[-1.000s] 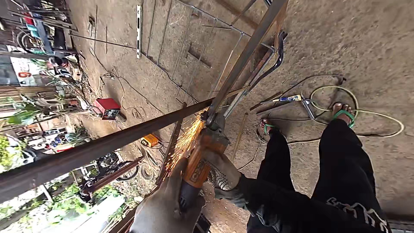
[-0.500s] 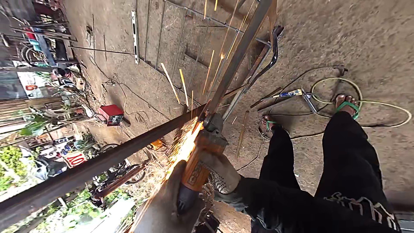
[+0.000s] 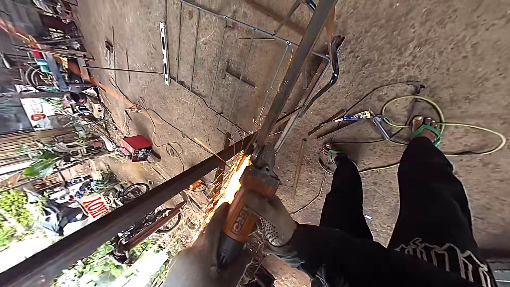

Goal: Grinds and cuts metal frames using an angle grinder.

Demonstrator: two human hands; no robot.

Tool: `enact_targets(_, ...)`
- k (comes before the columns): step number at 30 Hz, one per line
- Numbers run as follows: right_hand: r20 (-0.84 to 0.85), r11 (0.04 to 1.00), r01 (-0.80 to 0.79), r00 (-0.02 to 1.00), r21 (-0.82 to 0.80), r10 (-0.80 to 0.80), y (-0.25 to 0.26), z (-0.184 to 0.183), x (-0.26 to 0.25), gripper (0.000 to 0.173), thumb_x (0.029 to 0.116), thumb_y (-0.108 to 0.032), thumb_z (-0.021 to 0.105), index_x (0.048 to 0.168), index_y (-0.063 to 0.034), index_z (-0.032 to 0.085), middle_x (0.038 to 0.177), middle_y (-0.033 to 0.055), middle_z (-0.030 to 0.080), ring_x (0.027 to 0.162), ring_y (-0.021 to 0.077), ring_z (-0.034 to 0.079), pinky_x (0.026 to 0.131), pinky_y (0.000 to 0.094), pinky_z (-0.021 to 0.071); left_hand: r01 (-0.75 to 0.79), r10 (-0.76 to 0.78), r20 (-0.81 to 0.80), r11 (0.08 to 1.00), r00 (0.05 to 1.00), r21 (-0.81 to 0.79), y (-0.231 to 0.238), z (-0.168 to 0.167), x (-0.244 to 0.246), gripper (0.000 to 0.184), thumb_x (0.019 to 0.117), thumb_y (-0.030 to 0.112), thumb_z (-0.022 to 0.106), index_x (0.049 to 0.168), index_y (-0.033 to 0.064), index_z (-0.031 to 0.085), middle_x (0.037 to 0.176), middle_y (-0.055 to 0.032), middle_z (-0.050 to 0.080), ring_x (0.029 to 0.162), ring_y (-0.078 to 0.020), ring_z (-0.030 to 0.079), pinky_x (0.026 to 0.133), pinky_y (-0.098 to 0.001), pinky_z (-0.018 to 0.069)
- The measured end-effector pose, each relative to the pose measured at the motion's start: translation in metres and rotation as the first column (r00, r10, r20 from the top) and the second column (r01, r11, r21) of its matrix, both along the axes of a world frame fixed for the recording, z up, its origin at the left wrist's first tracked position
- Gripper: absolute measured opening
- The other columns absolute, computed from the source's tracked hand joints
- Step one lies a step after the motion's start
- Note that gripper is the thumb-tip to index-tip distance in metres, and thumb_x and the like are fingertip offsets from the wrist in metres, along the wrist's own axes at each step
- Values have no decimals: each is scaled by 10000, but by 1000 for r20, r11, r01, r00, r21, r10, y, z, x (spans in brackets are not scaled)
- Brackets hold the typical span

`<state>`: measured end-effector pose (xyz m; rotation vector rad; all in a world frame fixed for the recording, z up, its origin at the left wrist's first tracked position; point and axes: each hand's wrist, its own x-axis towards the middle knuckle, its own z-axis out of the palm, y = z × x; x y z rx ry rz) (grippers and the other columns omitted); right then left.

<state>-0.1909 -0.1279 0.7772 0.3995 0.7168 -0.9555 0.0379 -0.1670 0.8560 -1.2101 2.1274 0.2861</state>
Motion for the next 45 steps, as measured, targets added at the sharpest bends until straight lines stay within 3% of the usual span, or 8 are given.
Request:
enact_targets(2, 28, 922, 373, 928, -104, -373, 25, -60, 116, 367, 981, -176, 655, 1235, 84, 601, 1025, 153, 726, 912, 161, 724, 837, 334, 624, 3, -3, 7, 1000, 1000, 4, -1, 1, 1, 946, 728, 546, 832, 1532, 192, 481, 1024, -44, 771, 740, -201, 742, 581, -535, 604)
enact_targets(5, 67, 882, 451, 892, -136, -446, 28, -79, 152, 460, 942, -335, 720, 1215, 27, 640, 1012, 149, 739, 916, 230, 735, 833, 425, 634, -7, 7, 6, 1000, 1000, 18, -3, 2, -1, 947, 732, 538, 837, 1537, 196, 473, 1024, -37, 773, 740, -194, 743, 579, -532, 605)
enact_targets(14, 44, 893, 432, 902, -124, -430, 29, -76, 146, 470, 969, -332, 706, 1243, 44, 639, 1058, 150, 743, 952, 234, 736, 881, 429, 627, -18, 17, 39, 1000, 999, 19, 0, 5, -11, 952, 735, 514, 847, 1537, 165, 473, 1021, -51, 770, 735, -200, 738, 581, -521, 605)
enact_targets(22, 66, 895, 437, 899, -93, -432, 27, -74, 143, 402, 935, -285, 729, 1185, 22, 663, 1002, 139, 742, 915, 207, 732, 845, 400, 628, 2, -2, 42, 1000, 999, 14, 0, 3, -7, 940, 734, 526, 834, 1528, 168, 480, 998, -44, 772, 712, -199, 737, 555, -521, 599)
enact_targets(30, 121, 903, 422, 904, -84, -411, 30, -74, 143, 466, 939, -351, 717, 1211, 20, 639, 992, 155, 737, 887, 232, 738, 795, 416, 640, 21, -19, 59, 999, 998, -30, 4, 5, -9, 948, 717, 559, 814, 1529, 199, 482, 945, -20, 768, 650, -186, 714, 509, -525, 574)
enact_targets(36, 257, 954, 290, 931, -81, -261, 47, -69, 164, 499, 957, -387, 703, 1284, -23, 607, 1051, 140, 729, 937, 233, 730, 809, 429, 635, -84, 84, 128, 996, 988, -6, 26, 26, 3, 980, 731, 523, 847, 1561, 185, 449, 1047, -62, 770, 748, -218, 743, 593, -548, 604)
enact_targets(39, 275, 926, 358, 908, -122, -315, 45, -73, 168, 484, 949, -353, 705, 1272, -6, 607, 1050, 145, 724, 936, 231, 725, 819, 423, 629, -44, 48, 115, 998, 992, -33, 26, 27, 2, 979, 734, 520, 847, 1559, 170, 453, 1077, -84, 762, 751, -224, 742, 579, -543, 600)
enact_targets(45, 221, 911, 389, 909, -139, -354, 35, -76, 152, 436, 958, -320, 694, 1249, -2, 627, 1036, 124, 728, 931, 197, 722, 833, 389, 625, 14, -12, 65, 999, 998, -34, 11, 20, -8, 973, 725, 517, 838, 1554, 181, 456, 1077, -43, 761, 764, -175, 737, 585, -504, 608)
